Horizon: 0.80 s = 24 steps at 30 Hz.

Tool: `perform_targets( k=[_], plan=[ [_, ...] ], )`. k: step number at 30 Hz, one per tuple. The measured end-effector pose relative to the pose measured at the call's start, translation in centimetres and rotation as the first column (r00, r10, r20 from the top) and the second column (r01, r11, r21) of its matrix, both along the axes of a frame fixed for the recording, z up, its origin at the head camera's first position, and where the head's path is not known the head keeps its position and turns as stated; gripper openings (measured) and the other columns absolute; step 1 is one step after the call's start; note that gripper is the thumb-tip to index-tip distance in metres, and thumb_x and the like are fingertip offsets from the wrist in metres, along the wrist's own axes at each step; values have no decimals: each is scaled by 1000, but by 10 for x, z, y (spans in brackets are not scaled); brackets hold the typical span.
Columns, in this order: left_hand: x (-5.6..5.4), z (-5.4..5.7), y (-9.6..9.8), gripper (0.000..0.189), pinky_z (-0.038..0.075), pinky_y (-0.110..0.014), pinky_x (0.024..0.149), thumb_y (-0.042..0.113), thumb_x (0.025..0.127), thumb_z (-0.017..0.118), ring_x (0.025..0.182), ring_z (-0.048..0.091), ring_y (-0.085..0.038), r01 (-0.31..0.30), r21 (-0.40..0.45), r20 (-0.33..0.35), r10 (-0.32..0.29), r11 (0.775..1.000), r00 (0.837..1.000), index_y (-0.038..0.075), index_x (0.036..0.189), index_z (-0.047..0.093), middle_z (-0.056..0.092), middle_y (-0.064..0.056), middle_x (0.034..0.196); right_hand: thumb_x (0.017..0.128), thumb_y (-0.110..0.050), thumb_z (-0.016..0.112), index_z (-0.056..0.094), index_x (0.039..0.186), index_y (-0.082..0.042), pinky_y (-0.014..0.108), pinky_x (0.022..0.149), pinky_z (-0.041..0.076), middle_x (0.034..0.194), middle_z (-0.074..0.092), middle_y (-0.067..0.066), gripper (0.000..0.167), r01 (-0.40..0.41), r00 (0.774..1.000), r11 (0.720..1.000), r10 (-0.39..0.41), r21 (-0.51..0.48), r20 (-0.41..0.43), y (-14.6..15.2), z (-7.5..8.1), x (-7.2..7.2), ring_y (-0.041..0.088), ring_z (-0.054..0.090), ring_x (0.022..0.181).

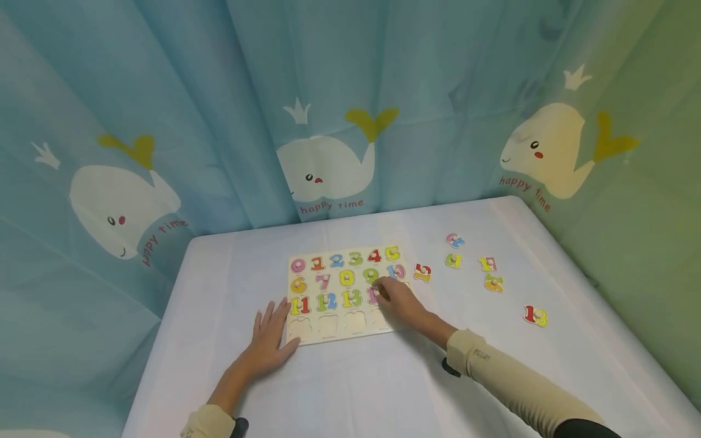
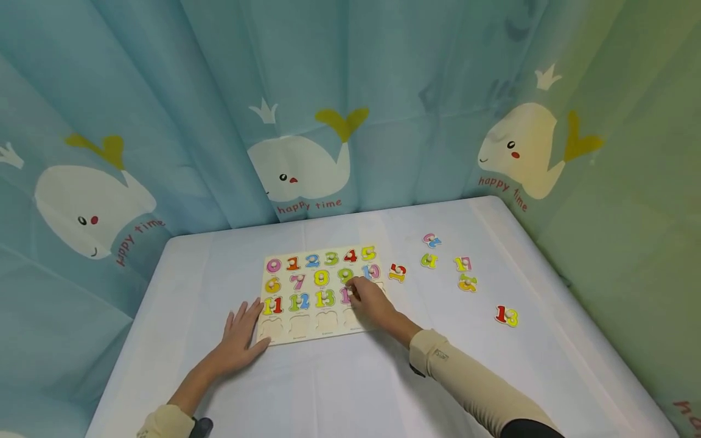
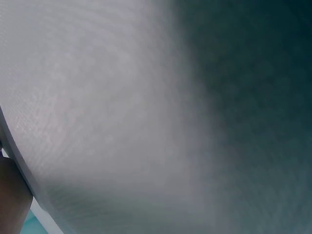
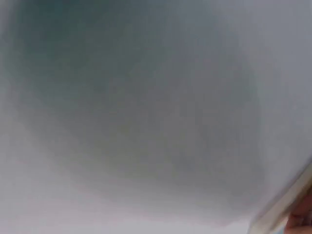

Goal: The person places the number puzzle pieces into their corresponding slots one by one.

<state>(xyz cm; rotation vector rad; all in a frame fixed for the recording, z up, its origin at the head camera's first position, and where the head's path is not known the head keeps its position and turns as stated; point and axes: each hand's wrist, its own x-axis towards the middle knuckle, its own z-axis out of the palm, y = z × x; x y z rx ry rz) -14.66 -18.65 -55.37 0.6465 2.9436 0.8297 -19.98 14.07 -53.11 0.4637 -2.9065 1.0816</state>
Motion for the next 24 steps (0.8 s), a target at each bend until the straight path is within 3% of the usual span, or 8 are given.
perform_targets(
  k=[9,12,18,24],
  plan=[
    [1,-3,0,76,-4,-59,106,34,86,58,139,5,-41,-8,-12,9,8,1000,1000,-1,146,26,20,-17,153,88,-6,64,57,119,-5,31,77,47,92,59,-2,33,-80,990,996,75,39,118,8,7,-9,12,55,85],
    [1,-4,1,77,-4,-60,106,34,86,59,139,5,-41,-3,2,12,3,1000,1000,-1,146,26,20,-17,153,89,-10,63,58,120,-6,32,80,48,94,62,-1,32,-65,989,998,62,15,133,18,8,-11,13,58,88],
    [0,-3,1,77,-4,-60,105,33,86,59,139,5,-41,-1,13,10,1,1000,1000,-1,146,26,20,-17,153,90,-7,60,61,112,-1,35,75,49,93,62,5,23,52,999,998,-51,-47,13,53,9,-16,19,58,84],
    [0,-3,0,77,-4,-60,106,34,86,59,139,4,-40,-3,2,11,3,1000,1000,0,147,25,19,-17,153,89,-2,60,61,113,2,39,77,46,99,59,12,25,164,982,986,-161,23,-96,88,6,-27,24,52,88]
  ],
)
